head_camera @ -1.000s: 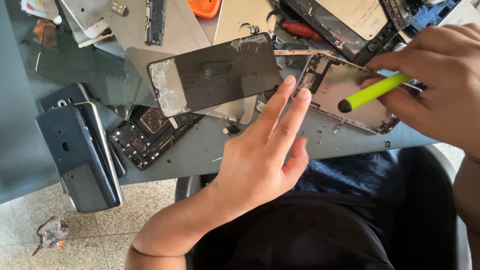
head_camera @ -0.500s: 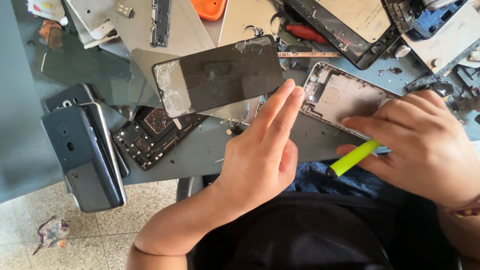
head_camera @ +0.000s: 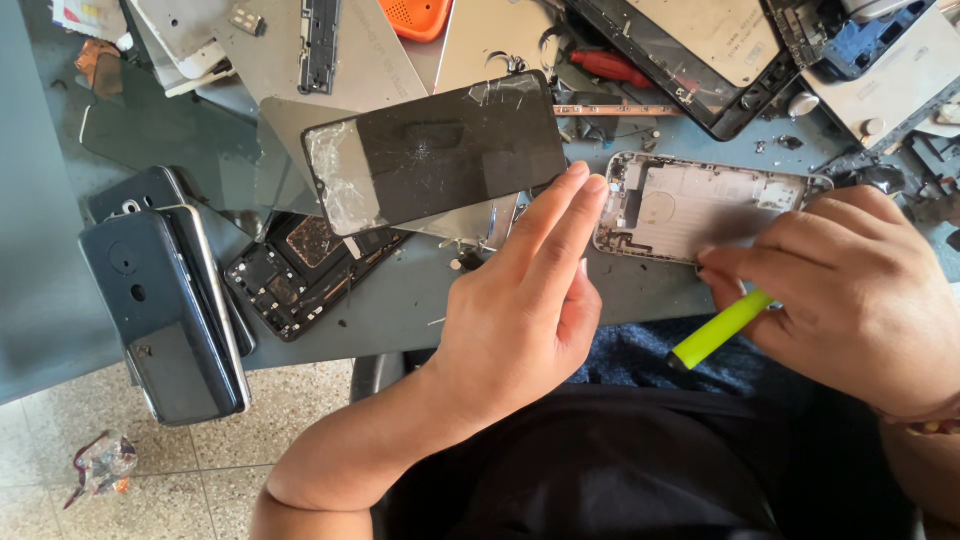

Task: The person disassembles a smartphone at a cluttered repair bench. They use a green-handled screwdriver to unscrew and pry components from the logic board resting on the phone body, then lift the logic board aside and continue prying and unscrewing parts from the empty phone frame.

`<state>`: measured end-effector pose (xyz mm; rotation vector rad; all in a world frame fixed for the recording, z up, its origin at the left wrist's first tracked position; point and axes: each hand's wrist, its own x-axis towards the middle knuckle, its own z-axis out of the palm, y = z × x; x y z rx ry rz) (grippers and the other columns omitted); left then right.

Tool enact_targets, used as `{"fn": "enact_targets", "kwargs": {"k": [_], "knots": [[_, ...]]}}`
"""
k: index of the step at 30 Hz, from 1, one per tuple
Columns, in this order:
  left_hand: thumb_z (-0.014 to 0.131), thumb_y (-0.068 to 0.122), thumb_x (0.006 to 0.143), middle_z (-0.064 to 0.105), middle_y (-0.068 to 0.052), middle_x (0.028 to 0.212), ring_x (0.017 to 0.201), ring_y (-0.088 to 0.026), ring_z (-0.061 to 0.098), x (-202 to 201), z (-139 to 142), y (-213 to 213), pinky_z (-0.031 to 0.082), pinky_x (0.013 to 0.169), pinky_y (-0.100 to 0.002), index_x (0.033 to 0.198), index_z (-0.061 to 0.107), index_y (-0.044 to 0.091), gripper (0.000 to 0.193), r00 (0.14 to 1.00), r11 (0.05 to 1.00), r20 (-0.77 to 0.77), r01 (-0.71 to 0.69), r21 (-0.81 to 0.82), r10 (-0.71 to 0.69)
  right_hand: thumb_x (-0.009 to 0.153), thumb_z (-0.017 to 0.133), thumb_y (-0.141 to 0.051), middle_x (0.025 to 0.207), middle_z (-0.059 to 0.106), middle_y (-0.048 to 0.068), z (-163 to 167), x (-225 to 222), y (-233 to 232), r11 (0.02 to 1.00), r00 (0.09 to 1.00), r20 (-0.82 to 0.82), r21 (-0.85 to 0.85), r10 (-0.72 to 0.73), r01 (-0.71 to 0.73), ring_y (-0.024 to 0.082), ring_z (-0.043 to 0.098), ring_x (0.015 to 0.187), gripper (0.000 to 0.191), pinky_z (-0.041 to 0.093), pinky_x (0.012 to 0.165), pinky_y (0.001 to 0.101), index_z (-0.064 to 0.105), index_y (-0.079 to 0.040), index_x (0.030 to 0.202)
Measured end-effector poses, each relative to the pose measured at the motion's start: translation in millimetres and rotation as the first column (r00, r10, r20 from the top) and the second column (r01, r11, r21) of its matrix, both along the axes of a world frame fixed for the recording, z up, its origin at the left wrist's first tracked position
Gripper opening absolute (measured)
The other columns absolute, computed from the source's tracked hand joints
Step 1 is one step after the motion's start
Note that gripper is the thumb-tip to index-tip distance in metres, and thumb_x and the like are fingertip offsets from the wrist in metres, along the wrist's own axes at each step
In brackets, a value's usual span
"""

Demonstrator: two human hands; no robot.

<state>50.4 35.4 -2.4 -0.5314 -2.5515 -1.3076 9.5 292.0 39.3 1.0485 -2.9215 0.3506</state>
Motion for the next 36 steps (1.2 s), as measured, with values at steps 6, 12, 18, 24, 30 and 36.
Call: {"fn": "enact_targets", "kwargs": {"k": [6, 12, 18, 24, 30, 36], "knots": [[0.066, -0.002, 0.097, 0.054, -0.016, 0.151, 0.116, -0.029, 0.073, -0.2, 0.7, 0.8, 0.062, 0.082, -0.03, 0.159, 0.039, 0.008, 0.068, 1.0, 1.0, 0.03, 0.002, -0.009, -0.002, 0.074, 0.089, -0.021, 0.073, 0.067, 0.002, -2.0, 3.4, 4.4, 0.999, 0.997, -0.066, 0.007, -0.039, 0.04, 0.02, 0.065, 0.069, 0.02, 0.047, 0.071, 0.0365, 0.08, -0.008, 0.086], [0.065, -0.002, 0.099, 0.061, -0.01, 0.145, 0.115, -0.024, 0.073, 0.3, 3.7, 2.1, 0.062, 0.089, -0.029, 0.151, 0.044, 0.007, 0.057, 1.0, 1.0, -0.022, -0.012, -0.018, 0.011, 0.074, 0.088, -0.022, 0.075, 0.065, 0.001, 0.7, 5.1, 4.5, 0.999, 0.999, -0.014, -0.005, -0.043, 0.043, 0.019, 0.064, 0.072, 0.022, 0.047, 0.075, 0.0368, 0.08, -0.01, 0.089], [0.069, -0.003, 0.093, 0.065, -0.006, 0.146, 0.098, -0.021, 0.074, -0.5, 5.1, 3.7, 0.06, 0.081, -0.028, 0.145, 0.057, 0.007, 0.054, 0.999, 0.998, -0.03, 0.023, -0.058, -0.025, 0.074, 0.089, -0.027, 0.074, 0.066, 0.002, -6.0, 9.5, 18.6, 1.0, 0.999, -0.039, -0.014, -0.006, 0.006, 0.02, 0.064, 0.071, 0.022, 0.049, 0.073, 0.0383, 0.078, -0.009, 0.082], [0.069, -0.001, 0.094, 0.064, -0.004, 0.142, 0.092, -0.018, 0.073, -1.3, 4.8, 4.4, 0.059, 0.081, -0.025, 0.146, 0.058, 0.008, 0.053, 0.998, 0.999, -0.038, 0.038, -0.036, -0.039, 0.073, 0.09, -0.04, 0.06, 0.061, 0.002, -14.0, 13.5, 55.6, 0.989, 0.993, 0.069, -0.12, 0.091, -0.082, 0.023, 0.065, 0.066, 0.032, 0.053, 0.081, 0.0454, 0.072, -0.014, 0.071], [0.072, 0.002, 0.092, 0.066, -0.001, 0.143, 0.086, -0.018, 0.068, -1.0, 5.8, 5.1, 0.058, 0.08, -0.027, 0.138, 0.064, 0.01, 0.048, 0.998, 0.995, -0.031, 0.061, -0.079, -0.063, 0.074, 0.092, -0.035, 0.054, 0.063, -0.001, -8.2, 32.3, 45.0, 0.974, 0.992, 0.061, -0.209, 0.108, -0.093, 0.019, 0.063, 0.056, 0.024, 0.054, 0.074, 0.0417, 0.077, -0.015, 0.075], [0.074, 0.004, 0.09, 0.069, 0.002, 0.136, 0.084, -0.018, 0.065, 0.0, 5.7, 3.1, 0.056, 0.077, -0.028, 0.132, 0.068, 0.011, 0.043, 0.993, 0.987, -0.047, 0.1, -0.127, -0.107, 0.064, 0.09, -0.043, 0.055, 0.063, 0.007, -4.5, 5.8, 37.8, 0.998, 0.996, -0.093, 0.059, 0.019, -0.014, 0.019, 0.061, 0.05, 0.056, 0.048, 0.059, 0.0342, 0.082, 0.0, 0.098]]}}
